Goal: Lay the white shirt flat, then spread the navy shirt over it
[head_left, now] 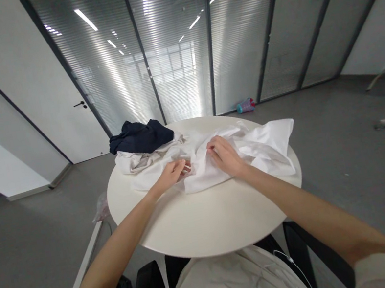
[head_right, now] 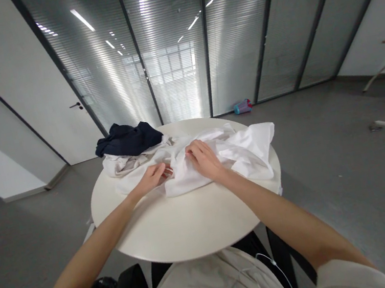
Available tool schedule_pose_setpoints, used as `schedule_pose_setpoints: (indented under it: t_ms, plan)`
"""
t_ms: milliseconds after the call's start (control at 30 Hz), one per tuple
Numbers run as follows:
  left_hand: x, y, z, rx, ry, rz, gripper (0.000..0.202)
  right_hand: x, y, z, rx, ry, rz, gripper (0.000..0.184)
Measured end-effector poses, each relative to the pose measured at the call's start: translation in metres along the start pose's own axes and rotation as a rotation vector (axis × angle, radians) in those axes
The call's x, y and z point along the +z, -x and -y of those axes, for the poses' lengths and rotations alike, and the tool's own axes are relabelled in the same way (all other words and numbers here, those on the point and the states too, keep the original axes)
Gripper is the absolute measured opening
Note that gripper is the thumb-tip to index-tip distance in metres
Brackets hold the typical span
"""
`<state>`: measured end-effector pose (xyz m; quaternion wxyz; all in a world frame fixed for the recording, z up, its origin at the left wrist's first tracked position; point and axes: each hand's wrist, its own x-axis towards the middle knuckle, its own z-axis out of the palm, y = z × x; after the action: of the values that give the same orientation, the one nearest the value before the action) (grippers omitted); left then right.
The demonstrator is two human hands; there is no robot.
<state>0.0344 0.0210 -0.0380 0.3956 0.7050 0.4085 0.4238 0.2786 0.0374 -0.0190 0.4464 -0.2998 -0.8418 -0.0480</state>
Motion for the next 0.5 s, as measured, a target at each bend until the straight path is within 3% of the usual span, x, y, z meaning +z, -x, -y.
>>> schedule_pose_setpoints:
  t_ms: [67, 200, 300, 400, 500]
  plan:
    - [0.001, 0.0, 0.002, -0.079, 0.117, -0.027, 0.079, 0.003, 0.003, 0.012, -0.133, 0.025, 0.012, 0.024]
    - [-0.002, 0.003, -0.001, -0.129, 0.196, 0.008, 0.081, 0.016, 0.013, 0.039, -0.465, 0.033, 0.305, 0.022]
    - [-0.004, 0.003, -0.004, -0.08, 0.106, 0.031, 0.075, 0.024, 0.016, 0.053, -0.52, 0.038, 0.468, 0.025]
    - [-0.003, -0.001, -0.003, -0.031, 0.118, -0.014, 0.067, 0.02, 0.012, 0.053, -0.488, -0.046, 0.407, 0.022]
    - [-0.003, -0.002, -0.004, -0.013, 0.226, -0.067, 0.057, 0.003, 0.004, 0.038, -0.355, -0.119, 0.132, 0.021]
